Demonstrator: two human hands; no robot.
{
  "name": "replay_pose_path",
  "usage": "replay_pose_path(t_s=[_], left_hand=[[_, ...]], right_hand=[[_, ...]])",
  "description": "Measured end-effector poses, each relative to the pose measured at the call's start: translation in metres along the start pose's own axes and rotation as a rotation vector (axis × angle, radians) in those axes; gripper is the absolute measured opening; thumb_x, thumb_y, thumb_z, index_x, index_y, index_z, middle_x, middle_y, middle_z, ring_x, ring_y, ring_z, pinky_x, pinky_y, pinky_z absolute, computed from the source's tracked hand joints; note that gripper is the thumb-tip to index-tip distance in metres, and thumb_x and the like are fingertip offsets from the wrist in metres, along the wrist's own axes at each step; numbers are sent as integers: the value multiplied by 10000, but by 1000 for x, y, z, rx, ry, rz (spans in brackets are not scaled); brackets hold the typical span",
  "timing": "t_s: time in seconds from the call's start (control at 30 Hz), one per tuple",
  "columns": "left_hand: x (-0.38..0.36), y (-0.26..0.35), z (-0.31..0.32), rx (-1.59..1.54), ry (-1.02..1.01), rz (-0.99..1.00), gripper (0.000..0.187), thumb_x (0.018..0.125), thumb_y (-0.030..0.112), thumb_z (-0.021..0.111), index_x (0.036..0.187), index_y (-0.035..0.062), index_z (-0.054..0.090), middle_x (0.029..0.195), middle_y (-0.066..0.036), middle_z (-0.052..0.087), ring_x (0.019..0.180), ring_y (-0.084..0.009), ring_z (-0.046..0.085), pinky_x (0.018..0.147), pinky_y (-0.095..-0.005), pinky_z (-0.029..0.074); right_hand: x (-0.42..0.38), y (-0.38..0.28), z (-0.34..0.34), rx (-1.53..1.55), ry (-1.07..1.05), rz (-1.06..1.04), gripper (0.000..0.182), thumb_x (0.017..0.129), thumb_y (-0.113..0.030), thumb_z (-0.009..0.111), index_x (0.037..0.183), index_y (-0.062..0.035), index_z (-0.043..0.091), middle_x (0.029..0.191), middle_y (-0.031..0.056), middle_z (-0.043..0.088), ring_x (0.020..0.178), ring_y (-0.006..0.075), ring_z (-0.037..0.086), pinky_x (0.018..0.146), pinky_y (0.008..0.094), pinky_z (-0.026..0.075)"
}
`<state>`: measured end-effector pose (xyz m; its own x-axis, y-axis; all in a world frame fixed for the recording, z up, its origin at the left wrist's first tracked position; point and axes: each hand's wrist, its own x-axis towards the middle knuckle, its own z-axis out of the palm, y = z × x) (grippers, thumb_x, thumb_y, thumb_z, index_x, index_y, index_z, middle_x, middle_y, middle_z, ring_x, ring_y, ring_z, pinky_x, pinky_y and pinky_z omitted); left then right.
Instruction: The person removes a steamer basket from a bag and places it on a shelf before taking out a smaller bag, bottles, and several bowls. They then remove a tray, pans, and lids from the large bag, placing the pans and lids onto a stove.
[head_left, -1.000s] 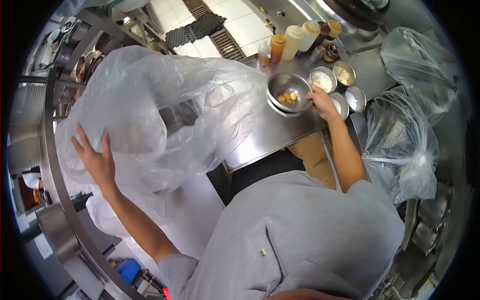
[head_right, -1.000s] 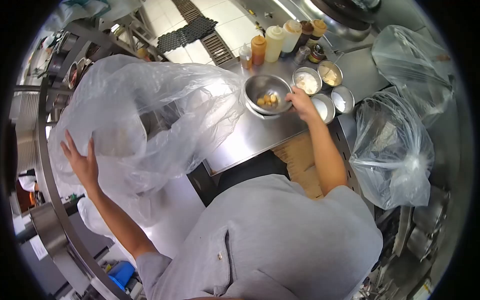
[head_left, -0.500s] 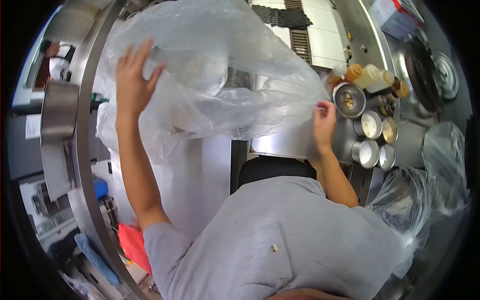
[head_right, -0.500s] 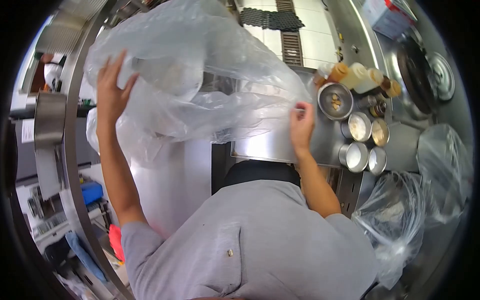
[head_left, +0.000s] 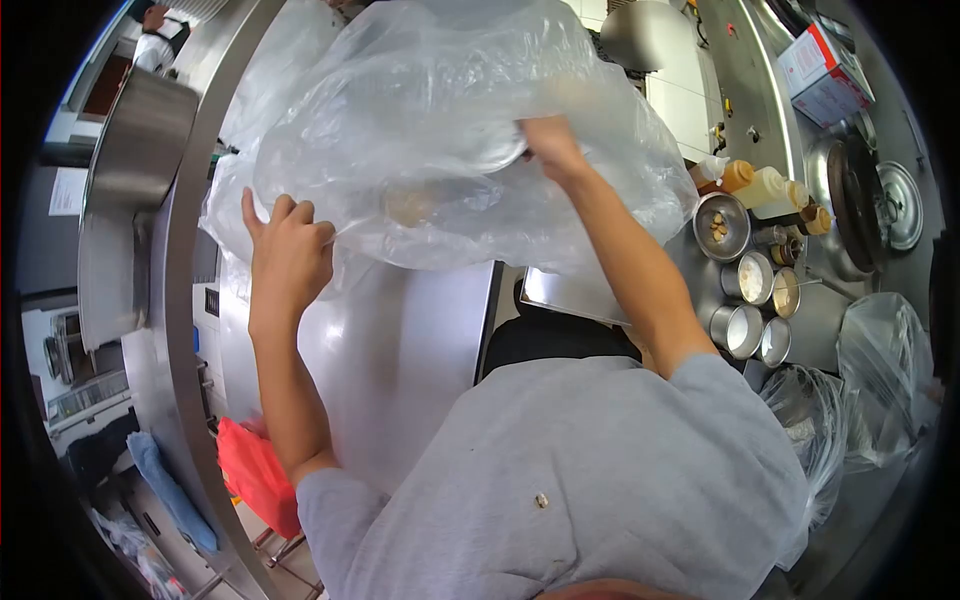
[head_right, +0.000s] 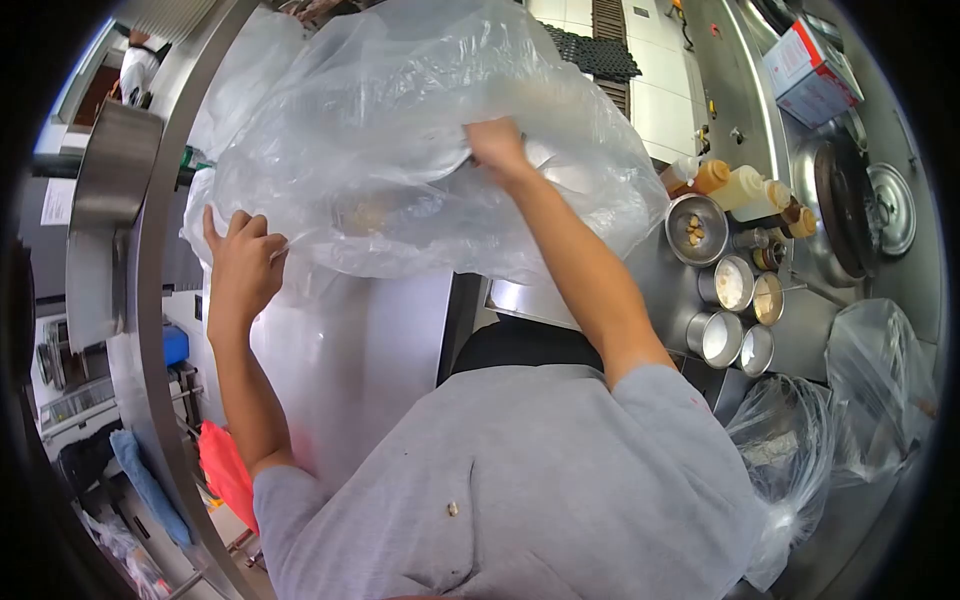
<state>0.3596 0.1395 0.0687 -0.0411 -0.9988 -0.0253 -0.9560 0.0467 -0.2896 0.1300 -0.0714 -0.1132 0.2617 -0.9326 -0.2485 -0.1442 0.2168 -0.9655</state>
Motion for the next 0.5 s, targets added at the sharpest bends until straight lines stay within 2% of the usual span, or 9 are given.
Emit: replay_pose_path(t_s=[0.03,0.1,0.13,0.17,0.23,0.27,0.3,0.37,0.5], left_hand=[[-8,-1,2,-2,-6,-11,63,705,44,643,694,90,685,757,-36,532,947,-215,524,1085,-604,156],[-26,0,8,-35,173,-83,87,702,41,650,763,94,681,843,-33,539,1007,-212,514,1086,-598,160],[-37,-2,14,-11,128,-106,297,694,35,661,978,124,666,1079,-51,542,1147,-229,464,1087,-580,176],[-47,4,17,-11,143,-114,297,694,35,661,978,124,666,1079,-51,542,1147,-229,464,1087,-580,176],[-71,21,21,-83,348,-137,513,681,16,666,1169,162,599,1289,-81,467,1253,-260,391,1084,-563,198],[-86,25,26,-66,333,-148,648,699,8,666,1298,196,509,1396,-98,378,1302,-298,334,1079,-507,241],[-101,35,33,-67,341,-148,648,699,8,666,1298,196,509,1396,-98,378,1302,-298,334,1079,-507,241],[-130,62,54,-392,619,-286,603,744,18,657,1303,191,513,1382,-127,387,1290,-325,341,1057,-460,283],[-198,119,140,-618,614,-495,549,822,131,659,1334,95,464,1314,-212,408,1200,-361,391,1016,-444,323]], right_hand=[[-8,-4,-13,35,-41,-13,228,844,-197,581,827,25,628,730,86,610,579,157,566,466,324,425],[-48,-41,-36,201,45,22,189,852,-147,570,841,38,607,704,74,594,571,158,554,487,320,432],[-52,-33,-57,198,-6,-33,178,854,-152,581,835,23,611,702,53,588,582,145,551,507,300,435],[-56,-26,-82,194,-58,-95,168,856,-157,593,830,8,614,699,32,583,593,131,548,528,280,439],[-88,-30,-129,185,-136,-105,152,863,-146,596,853,4,620,745,18,610,637,101,571,572,242,450],[-109,-30,-152,181,-144,-80,154,867,-145,598,884,6,622,761,14,615,645,91,574,579,233,455],[-131,-29,-173,178,-149,-53,161,870,-144,600,914,9,625,777,11,620,653,81,577,586,224,460],[-175,-26,-218,111,-190,-76,236,877,-162,605,1019,26,615,829,20,639,687,75,596,614,207,474],[-254,7,-296,32,-211,-167,359,891,-191,595,1169,35,576,988,18,646,843,68,601,756,214,468]])
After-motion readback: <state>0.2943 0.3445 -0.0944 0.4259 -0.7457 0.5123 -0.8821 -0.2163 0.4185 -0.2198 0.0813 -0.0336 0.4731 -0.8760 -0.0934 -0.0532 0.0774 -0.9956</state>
